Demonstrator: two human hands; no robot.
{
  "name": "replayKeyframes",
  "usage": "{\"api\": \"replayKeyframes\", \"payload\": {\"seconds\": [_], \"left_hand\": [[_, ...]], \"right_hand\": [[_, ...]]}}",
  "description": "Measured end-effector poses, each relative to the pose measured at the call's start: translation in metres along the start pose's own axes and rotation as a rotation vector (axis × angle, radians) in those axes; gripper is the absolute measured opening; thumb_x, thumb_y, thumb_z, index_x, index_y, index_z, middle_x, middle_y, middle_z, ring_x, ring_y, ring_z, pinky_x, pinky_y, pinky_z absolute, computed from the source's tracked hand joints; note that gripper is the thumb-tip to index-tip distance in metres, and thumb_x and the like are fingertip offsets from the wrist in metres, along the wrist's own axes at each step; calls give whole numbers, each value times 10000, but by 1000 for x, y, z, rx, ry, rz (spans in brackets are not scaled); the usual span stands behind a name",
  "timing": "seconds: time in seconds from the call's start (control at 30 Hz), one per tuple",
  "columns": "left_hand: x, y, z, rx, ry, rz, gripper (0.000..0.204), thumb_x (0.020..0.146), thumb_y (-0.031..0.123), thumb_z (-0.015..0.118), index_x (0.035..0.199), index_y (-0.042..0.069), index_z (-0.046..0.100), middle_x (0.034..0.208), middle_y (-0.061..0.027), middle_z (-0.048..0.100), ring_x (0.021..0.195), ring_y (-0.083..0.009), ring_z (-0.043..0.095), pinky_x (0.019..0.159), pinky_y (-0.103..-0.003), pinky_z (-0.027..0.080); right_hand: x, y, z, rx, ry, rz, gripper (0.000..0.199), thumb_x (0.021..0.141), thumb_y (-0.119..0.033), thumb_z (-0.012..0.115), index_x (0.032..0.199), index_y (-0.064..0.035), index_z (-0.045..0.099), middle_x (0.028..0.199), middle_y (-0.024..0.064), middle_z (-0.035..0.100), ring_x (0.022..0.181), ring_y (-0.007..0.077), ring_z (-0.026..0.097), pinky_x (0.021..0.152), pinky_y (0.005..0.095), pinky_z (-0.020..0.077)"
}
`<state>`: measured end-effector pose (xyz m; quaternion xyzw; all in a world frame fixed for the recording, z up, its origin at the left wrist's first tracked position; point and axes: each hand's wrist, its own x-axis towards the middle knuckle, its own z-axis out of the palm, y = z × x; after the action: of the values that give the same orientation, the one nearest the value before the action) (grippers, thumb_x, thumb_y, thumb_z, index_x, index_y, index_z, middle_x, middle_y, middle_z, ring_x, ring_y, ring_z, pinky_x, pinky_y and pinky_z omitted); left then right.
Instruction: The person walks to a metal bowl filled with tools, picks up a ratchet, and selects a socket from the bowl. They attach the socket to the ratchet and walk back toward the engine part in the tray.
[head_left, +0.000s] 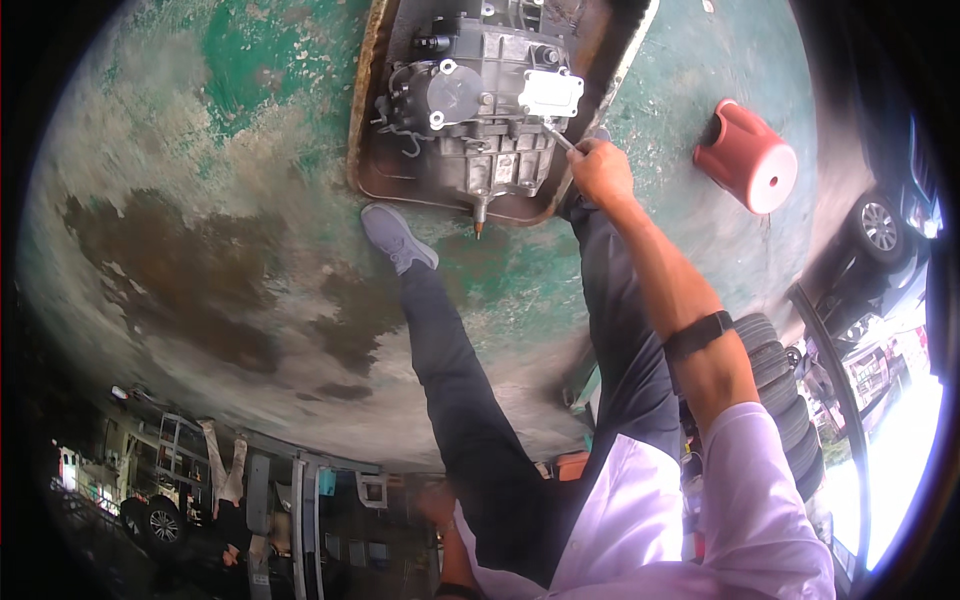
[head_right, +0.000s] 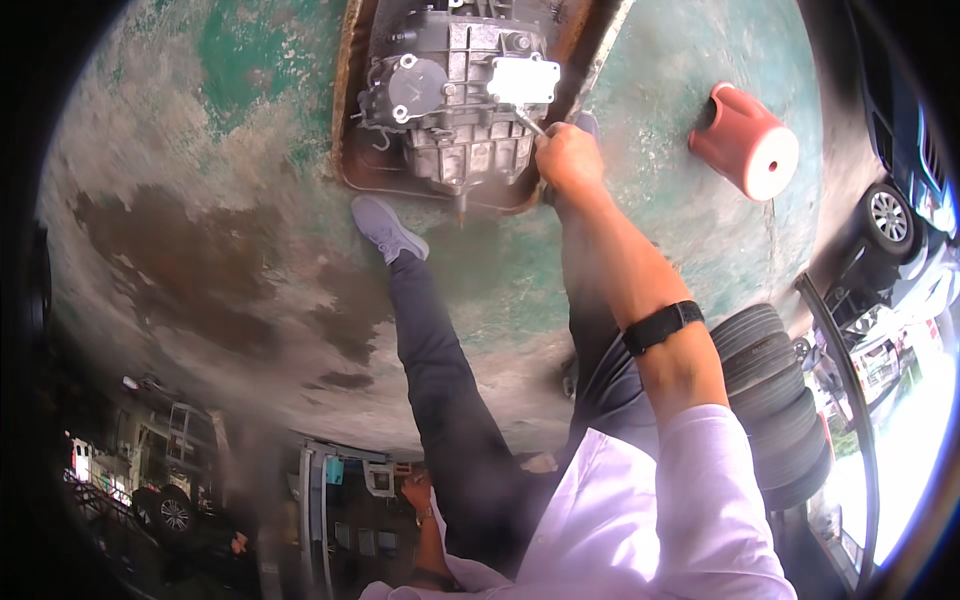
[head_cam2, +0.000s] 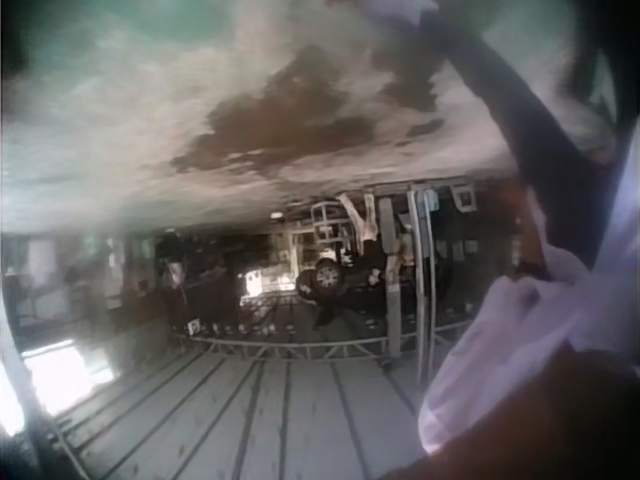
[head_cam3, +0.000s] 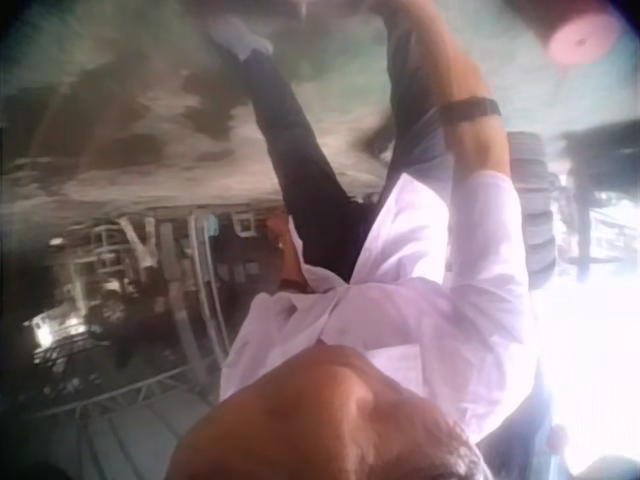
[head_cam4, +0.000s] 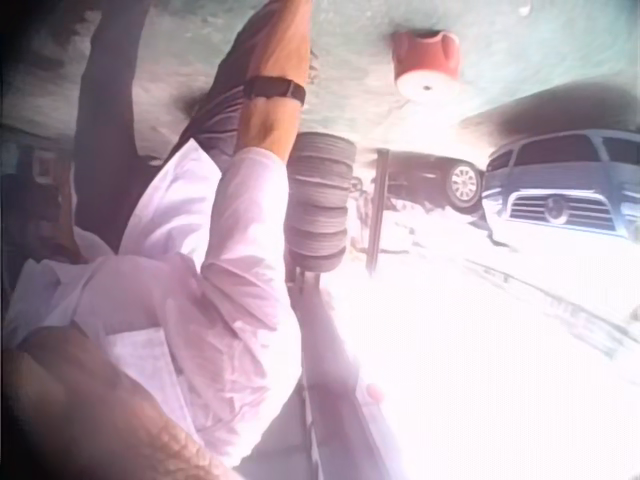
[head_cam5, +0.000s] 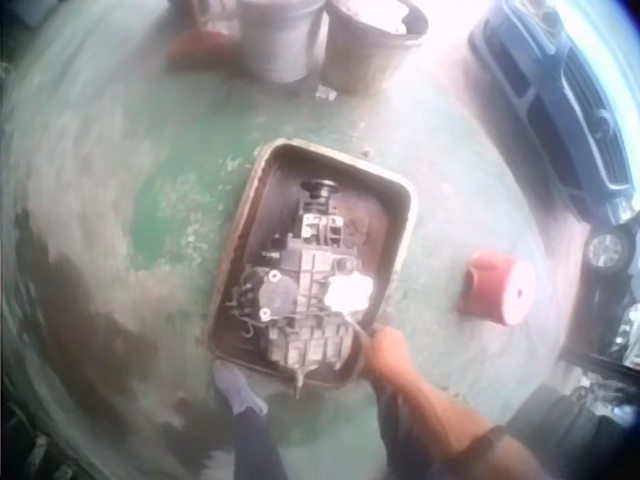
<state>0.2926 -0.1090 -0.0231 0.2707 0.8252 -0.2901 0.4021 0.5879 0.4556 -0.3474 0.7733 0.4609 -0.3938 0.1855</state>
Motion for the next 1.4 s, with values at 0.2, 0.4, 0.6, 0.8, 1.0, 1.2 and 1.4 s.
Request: {"api": "replayKeyframes", "payload": {"seconds": [0.2, 0.4, 0.6, 0.8, 1.0, 1.2, 1.4], "left_hand": [[3, 13, -5, -174, 146, -3, 215, 758, 223, 703, 627, 56, 668, 648, -98, 661, 643, -309, 649, 661, -439, 497], [3, 15, -11, -156, 105, 58, 179, 777, 185, 688, 664, 46, 683, 675, -137, 668, 668, -336, 666, 767, -452, 434], [3, 13, -10, -88, 125, 96, 121, 781, 144, 694, 771, 27, 722, 737, -169, 688, 707, -357, 681, 614, -417, 532], [4, 9, -12, -198, 171, 139, 102, 786, 129, 683, 765, 38, 723, 737, -177, 683, 718, -369, 677, 610, -423, 530], [3, 9, -8, -131, 103, 29, 246, 832, 197, 680, 631, 62, 636, 633, -124, 627, 712, -332, 654, 768, -462, 485], [6, 24, -21, -167, 148, 155, 161, 809, 142, 683, 725, 4, 675, 653, -208, 598, 632, -414, 622, 519, -457, 461], [9, 33, -23, -273, 185, 93, 291, 832, 173, 656, 588, 17, 618, 538, -153, 567, 528, -342, 582, 799, -440, 448]], "right_hand": [[-4, -8, 0, 32, 15, -13, 261, 881, -275, 603, 1006, -67, 700, 994, 193, 687, 977, 357, 645, 857, 422, 504], [5, 0, 8, 48, 52, -26, 276, 869, -273, 624, 984, -38, 712, 889, 164, 704, 857, 323, 673, 795, 394, 514], [29, 9, 0, 456, -178, 233, 235, 864, -215, 648, 762, -4, 672, 631, 26, 588, 541, 112, 508, 500, 285, 385], [26, 2, -12, 321, -122, 122, 242, 877, -248, 622, 763, -42, 676, 661, 95, 628, 584, 222, 581, 531, 362, 435], [4, -3, -9, -179, 78, -198, 272, 868, -329, 621, 995, -106, 712, 907, 182, 697, 901, 379, 655, 809, 463, 506], [-5, -22, -10, -65, 92, -161, 230, 862, -306, 639, 984, -126, 716, 903, 156, 701, 889, 364, 658, 797, 449, 513], [-1, -37, -17, -286, 41, -277, 192, 875, -249, 589, 980, -128, 695, 885, 161, 697, 884, 347, 662, 794, 439, 516]]}}
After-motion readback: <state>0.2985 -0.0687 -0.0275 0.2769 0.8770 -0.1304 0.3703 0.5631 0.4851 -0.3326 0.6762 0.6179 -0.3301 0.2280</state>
